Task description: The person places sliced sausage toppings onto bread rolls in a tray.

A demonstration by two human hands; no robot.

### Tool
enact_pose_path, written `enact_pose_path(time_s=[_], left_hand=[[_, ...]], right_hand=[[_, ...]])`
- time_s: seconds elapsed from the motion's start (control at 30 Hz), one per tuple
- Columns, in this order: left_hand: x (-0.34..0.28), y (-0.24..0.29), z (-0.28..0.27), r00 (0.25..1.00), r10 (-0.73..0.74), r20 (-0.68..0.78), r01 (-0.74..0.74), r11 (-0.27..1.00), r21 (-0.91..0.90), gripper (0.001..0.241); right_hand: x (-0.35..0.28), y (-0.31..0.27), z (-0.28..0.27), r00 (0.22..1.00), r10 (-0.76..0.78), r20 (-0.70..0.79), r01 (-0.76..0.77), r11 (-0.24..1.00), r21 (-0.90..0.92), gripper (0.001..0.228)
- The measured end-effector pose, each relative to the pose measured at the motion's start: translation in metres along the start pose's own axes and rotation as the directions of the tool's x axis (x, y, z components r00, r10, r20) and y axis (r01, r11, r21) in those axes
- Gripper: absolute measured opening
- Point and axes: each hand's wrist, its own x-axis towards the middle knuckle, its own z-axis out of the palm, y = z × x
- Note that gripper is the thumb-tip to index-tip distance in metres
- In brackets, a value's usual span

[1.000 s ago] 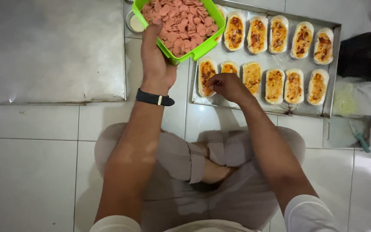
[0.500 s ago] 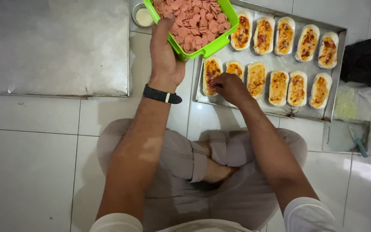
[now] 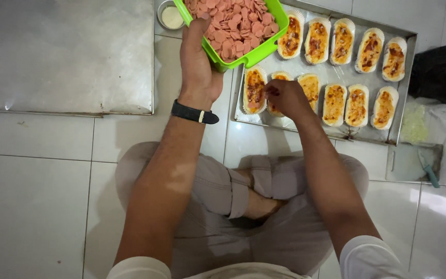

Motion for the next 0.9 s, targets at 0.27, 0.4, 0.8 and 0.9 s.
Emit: enact_pose_path(time_s=[0.27, 0.4, 0.8, 0.9], left_hand=[[-0.002, -0.002, -0.002, 0.999, 0.012, 0.031, -0.012, 1.0, 0.002, 0.044], [-0.003, -0.001, 0.002, 0.998, 0.027, 0.049, -0.027, 1.0, -0.004, 0.043], [-0.003, 0.0, 0.003, 1.0, 0.002, 0.027, -0.003, 1.0, 0.02, 0.043], [0.004, -0.009, -0.011, 0.999, 0.029, 0.022, -0.028, 1.0, -0.008, 0.041]], right_hand=[[0.003, -0.013, 0.012, 0.998, -0.055, -0.022, 0.054, 0.998, -0.015, 0.019], [0.008, -0.009, 0.018, 0.994, -0.078, -0.076, 0.067, 0.989, -0.135, 0.019], [0.012, 0.005, 0.016, 0.994, 0.108, -0.027, -0.09, 0.92, 0.381, 0.02], [0.012, -0.002, 0.022, 1.0, 0.003, -0.027, 0.006, 0.951, 0.31, 0.022]])
